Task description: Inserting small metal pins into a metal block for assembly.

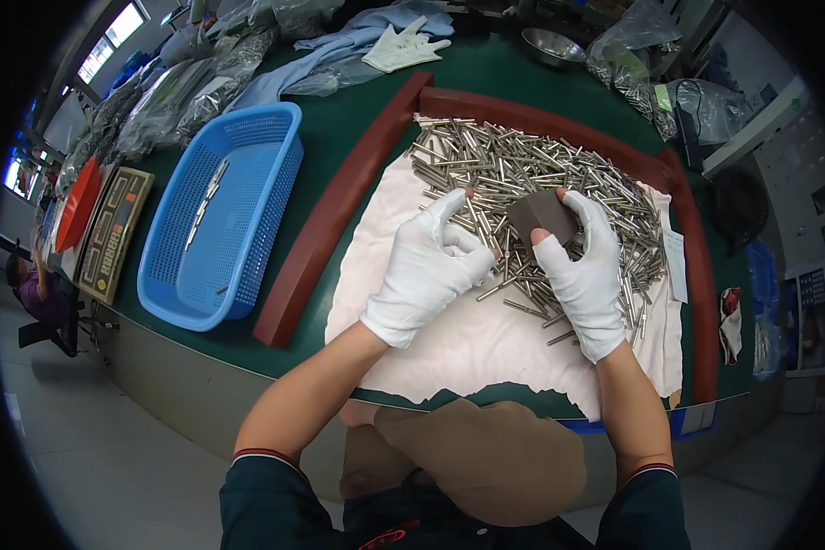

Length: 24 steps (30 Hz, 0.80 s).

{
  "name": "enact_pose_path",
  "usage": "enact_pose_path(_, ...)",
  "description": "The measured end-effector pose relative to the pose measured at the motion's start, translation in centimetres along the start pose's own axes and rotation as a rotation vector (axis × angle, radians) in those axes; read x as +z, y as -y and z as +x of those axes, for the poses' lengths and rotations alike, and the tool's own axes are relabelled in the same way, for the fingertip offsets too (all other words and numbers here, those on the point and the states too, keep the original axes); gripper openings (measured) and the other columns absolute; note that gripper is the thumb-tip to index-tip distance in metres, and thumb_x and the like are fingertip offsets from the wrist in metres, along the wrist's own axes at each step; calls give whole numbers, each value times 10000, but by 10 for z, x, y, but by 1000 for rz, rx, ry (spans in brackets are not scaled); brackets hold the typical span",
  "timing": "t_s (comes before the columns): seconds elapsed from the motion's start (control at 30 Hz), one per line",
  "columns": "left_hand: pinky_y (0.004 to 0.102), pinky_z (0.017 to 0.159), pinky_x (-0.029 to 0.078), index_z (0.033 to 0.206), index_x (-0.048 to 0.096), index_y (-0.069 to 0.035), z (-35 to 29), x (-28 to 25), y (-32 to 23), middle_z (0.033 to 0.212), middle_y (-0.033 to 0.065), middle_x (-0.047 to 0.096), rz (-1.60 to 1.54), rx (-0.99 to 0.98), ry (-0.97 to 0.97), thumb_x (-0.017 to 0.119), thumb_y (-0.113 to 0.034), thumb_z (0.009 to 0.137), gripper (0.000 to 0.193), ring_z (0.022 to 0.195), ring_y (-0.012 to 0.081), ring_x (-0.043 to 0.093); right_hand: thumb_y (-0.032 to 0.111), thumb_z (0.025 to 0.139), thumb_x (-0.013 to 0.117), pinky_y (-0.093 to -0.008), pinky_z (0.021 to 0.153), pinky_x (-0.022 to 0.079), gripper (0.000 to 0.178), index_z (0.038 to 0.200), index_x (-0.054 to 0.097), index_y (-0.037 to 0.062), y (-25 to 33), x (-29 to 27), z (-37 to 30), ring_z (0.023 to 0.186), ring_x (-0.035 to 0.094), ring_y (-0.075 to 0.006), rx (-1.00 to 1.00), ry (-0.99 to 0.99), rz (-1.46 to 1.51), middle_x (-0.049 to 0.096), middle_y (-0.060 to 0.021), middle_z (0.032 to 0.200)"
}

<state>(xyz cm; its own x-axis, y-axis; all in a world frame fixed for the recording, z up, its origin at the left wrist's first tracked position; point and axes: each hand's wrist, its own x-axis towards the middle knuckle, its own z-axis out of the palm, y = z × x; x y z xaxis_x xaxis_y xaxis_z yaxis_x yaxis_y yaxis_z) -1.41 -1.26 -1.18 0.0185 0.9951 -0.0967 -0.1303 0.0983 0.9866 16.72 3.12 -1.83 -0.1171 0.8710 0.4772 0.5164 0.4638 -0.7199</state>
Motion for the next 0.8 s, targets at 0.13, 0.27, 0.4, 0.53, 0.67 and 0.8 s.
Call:
enact_pose_path(0.13,230,602,527,1429,242,22,3,-5,0,781,84,643,-142,8,59,615,18,820,714,667,125,650,213,695,734,-351,837,476,496,1096,570,-27,5,-4,1,939,600,-282,-16,-28,67,596,-153,1033)
enact_pose_path(0.27,249,622,542,1451,216,-27,7,-11,4,836,110,644,-206,-6,145,607,1,847,719,713,158,664,200,700,732,-347,855,469,501,1111,564,-33,2,-4,1,950,594,-273,6,-48,75,590,-149,1047)
enact_pose_path(0.4,283,670,548,1464,208,-67,8,-15,6,901,143,641,-277,-77,252,592,-31,871,707,782,201,672,201,703,731,-352,876,461,511,1122,559,-36,5,-6,2,978,586,-276,32,-35,73,584,-155,1069)
enact_pose_path(0.53,289,722,543,1468,215,-92,7,-16,4,949,147,639,-387,-149,345,595,-47,869,711,825,218,672,204,706,731,-353,887,456,512,1125,558,-34,6,-9,3,1001,580,-280,49,-40,71,584,-158,1078)
enact_pose_path(0.67,277,731,539,1470,215,-99,7,-18,6,960,144,640,-461,-193,385,596,-47,864,717,840,221,671,206,707,732,-353,892,454,513,1126,557,-32,3,-8,3,1004,580,-279,29,-43,74,585,-158,1084)
enact_pose_path(0.8,278,732,541,1466,240,-111,7,-17,5,961,145,639,-451,-195,397,593,-44,862,703,837,222,671,209,708,731,-354,890,455,511,1126,559,-30,3,-8,3,999,582,-277,29,-52,63,586,-158,1079)
